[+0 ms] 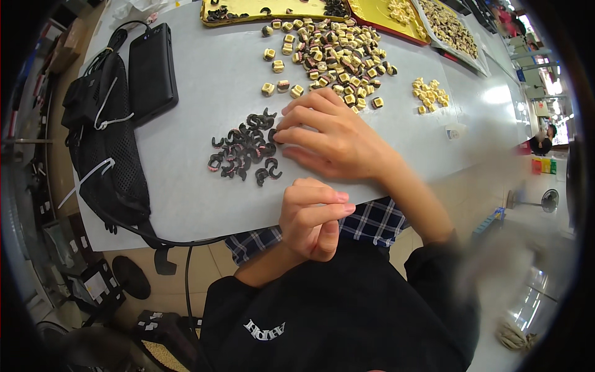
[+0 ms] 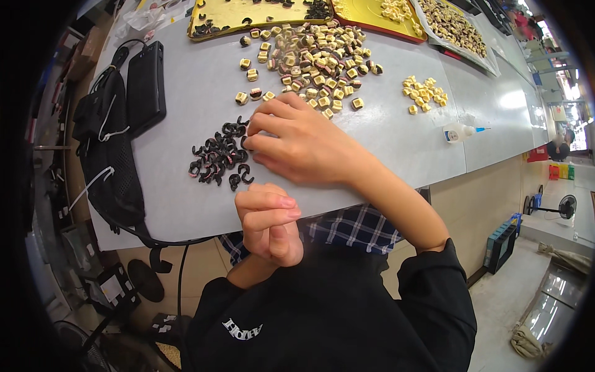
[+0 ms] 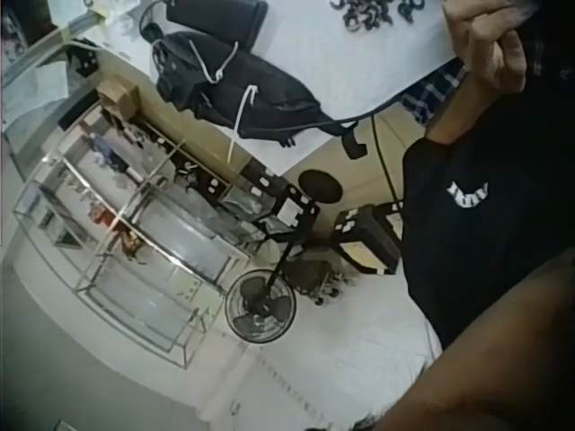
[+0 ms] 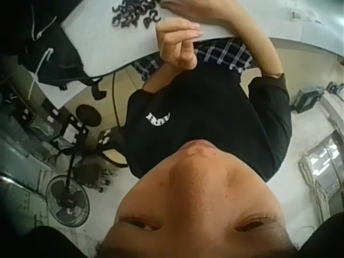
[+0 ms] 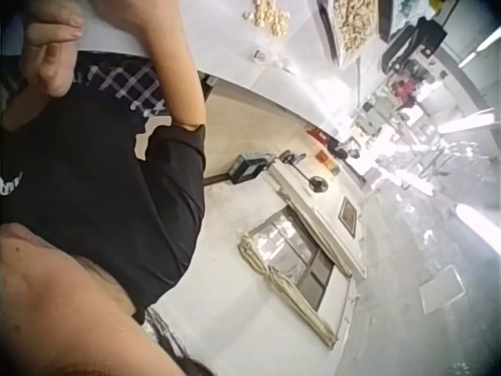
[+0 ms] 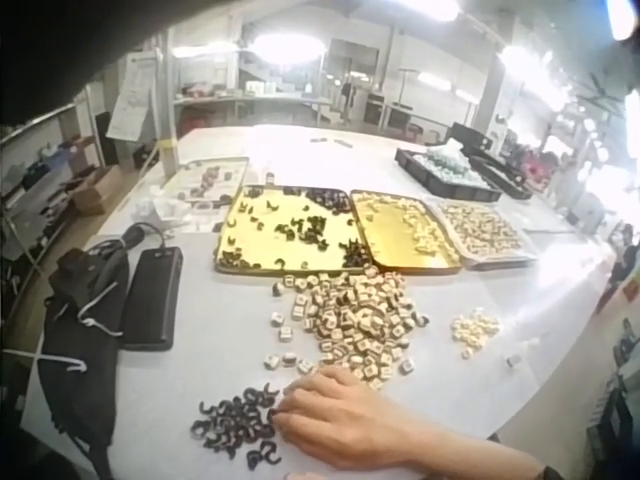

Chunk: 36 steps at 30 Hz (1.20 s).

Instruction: Applying glue to small gold-colored and black plastic components and joining them together on a workbench.

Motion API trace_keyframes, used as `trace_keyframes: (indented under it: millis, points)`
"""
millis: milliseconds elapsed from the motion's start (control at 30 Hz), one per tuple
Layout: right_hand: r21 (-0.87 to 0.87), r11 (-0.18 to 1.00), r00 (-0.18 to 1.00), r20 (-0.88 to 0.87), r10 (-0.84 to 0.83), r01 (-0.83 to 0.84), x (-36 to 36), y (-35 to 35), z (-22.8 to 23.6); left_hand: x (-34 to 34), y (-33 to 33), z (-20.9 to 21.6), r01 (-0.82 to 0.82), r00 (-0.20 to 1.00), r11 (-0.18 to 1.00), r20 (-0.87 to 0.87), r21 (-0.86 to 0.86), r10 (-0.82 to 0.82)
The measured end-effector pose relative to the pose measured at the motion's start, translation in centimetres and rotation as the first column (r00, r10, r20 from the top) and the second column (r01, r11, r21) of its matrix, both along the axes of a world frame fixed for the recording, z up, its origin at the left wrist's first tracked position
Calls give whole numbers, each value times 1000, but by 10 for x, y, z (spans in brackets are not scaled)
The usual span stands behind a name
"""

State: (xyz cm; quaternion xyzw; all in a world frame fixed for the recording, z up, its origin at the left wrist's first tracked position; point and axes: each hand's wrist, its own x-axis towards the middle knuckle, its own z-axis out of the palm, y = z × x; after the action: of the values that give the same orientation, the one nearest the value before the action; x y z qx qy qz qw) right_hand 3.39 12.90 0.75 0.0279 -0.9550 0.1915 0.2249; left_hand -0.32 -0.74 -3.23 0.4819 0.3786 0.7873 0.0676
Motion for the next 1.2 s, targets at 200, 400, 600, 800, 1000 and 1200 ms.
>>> trace_keyframes:
  millis: [200, 400, 600, 800, 1000, 1200]
  points:
    - [53, 999, 999, 34, -1, -1, 2, 2, -1, 1, 0, 2, 2, 1000, 1000, -6, 2, -2]
    - [-338, 930, 970, -137, -200, 144, 27, -1, 26, -5, 1, 8, -109, 989, 990, -111, -89, 99]
    - [-766, 623, 945, -61, -320, 162, 81, -25, 21, 2, 16, 19, 33, 999, 955, 23, -294, -27]
    - [-900, 419, 880, -98, -465, 122, 97, -45, 7, 8, 14, 21, 147, 986, 922, -18, -359, -164]
    - [-813, 542, 868, -99, -487, 211, 112, -45, 5, 15, 16, 20, 82, 986, 906, -96, -415, -133]
    - [-819, 510, 862, -37, -506, 264, 127, -35, 1, 21, 27, 26, 46, 962, 879, -215, -475, -167]
